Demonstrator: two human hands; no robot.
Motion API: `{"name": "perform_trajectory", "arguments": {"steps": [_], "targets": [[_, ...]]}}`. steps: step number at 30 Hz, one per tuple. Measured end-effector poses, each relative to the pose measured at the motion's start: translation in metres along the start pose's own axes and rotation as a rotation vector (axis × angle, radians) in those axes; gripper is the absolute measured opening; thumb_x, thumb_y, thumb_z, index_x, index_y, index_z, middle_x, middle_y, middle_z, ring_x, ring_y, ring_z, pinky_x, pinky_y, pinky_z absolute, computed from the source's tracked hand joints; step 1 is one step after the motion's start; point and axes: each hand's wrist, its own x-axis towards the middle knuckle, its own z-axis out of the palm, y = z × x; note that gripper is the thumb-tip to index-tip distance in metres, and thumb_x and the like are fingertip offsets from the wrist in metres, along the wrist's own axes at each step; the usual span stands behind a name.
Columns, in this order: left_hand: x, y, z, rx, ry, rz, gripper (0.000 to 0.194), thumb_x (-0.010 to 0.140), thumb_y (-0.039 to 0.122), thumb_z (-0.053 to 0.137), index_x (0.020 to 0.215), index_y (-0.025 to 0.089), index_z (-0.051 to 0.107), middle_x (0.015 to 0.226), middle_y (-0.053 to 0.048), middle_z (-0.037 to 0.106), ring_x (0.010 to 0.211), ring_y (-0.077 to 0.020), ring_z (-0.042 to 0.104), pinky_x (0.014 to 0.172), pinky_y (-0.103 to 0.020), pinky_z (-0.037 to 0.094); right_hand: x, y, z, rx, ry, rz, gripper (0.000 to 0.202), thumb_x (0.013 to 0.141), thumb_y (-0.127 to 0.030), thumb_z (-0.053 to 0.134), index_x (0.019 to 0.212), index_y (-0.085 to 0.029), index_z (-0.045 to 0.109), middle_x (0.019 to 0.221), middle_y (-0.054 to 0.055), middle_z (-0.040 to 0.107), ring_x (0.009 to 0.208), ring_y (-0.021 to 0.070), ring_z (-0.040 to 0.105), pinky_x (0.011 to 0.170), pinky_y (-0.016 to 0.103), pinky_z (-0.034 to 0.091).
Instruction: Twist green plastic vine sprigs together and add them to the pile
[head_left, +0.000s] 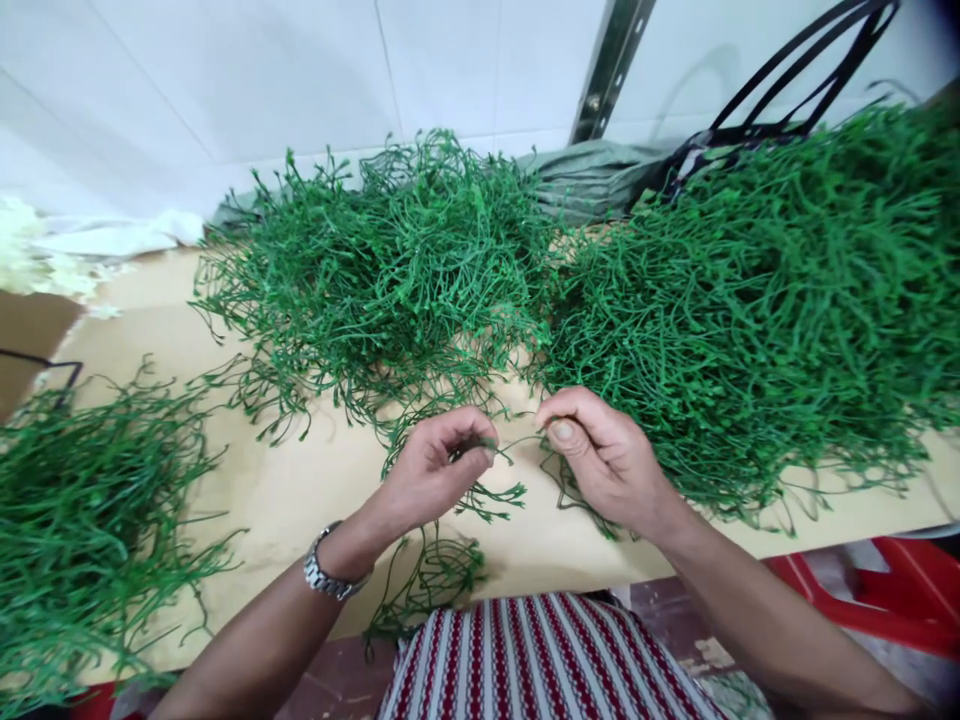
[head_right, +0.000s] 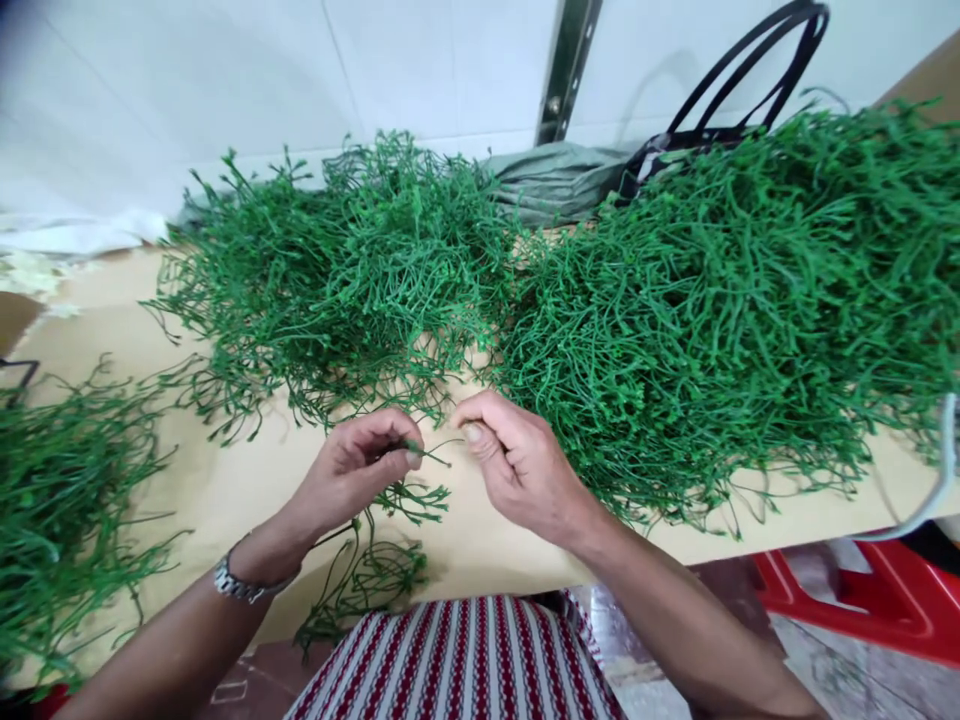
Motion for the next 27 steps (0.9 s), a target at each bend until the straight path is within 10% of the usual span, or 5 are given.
{"name": "perform_trajectory", "arguments": {"steps": [10, 20, 27], "targets": [[-0.006, -0.012, 0.012, 0.150, 0.030, 0.188, 0.013, 0.080, 0.012, 0.047, 0.083, 0.016, 0.058, 0.079, -0.005, 0.061, 0.074, -0.0144, 0.056, 0.066, -0.027, 0.045, -0.001, 0.010, 0.028, -0.012, 0.025, 0.082, 0.012, 0.078, -0.021, 0.061, 0.086, -0.017, 0.053, 0.070, -0.002, 0.048, 0.062, 0.0089, 0.047, 0.057, 0.020, 0.040], [-0.008, -0.011, 0.015, 0.011, 0.073, 0.122, 0.005, 0.075, 0.014, 0.057, 0.080, 0.016, 0.058, 0.097, -0.007, 0.053, 0.080, -0.0142, 0.058, 0.065, -0.025, 0.048, -0.010, 0.018, 0.032, -0.451, 0.154, -0.288, 0.012, 0.087, -0.017, 0.046, 0.081, -0.014, 0.055, 0.066, 0.003, 0.054, 0.061, 0.0122, 0.050, 0.059, 0.024, 0.040], [-0.004, -0.002, 0.001, 0.400, -0.153, 0.312, 0.023, 0.079, 0.005, 0.045, 0.064, 0.015, 0.059, 0.080, -0.006, 0.055, 0.093, -0.0166, 0.053, 0.075, -0.026, 0.042, -0.008, 0.005, 0.018, -0.432, -0.130, -0.323, 0.020, 0.089, -0.020, 0.038, 0.074, -0.014, 0.051, 0.067, 0.002, 0.053, 0.060, 0.0108, 0.048, 0.056, 0.023, 0.035]]}}
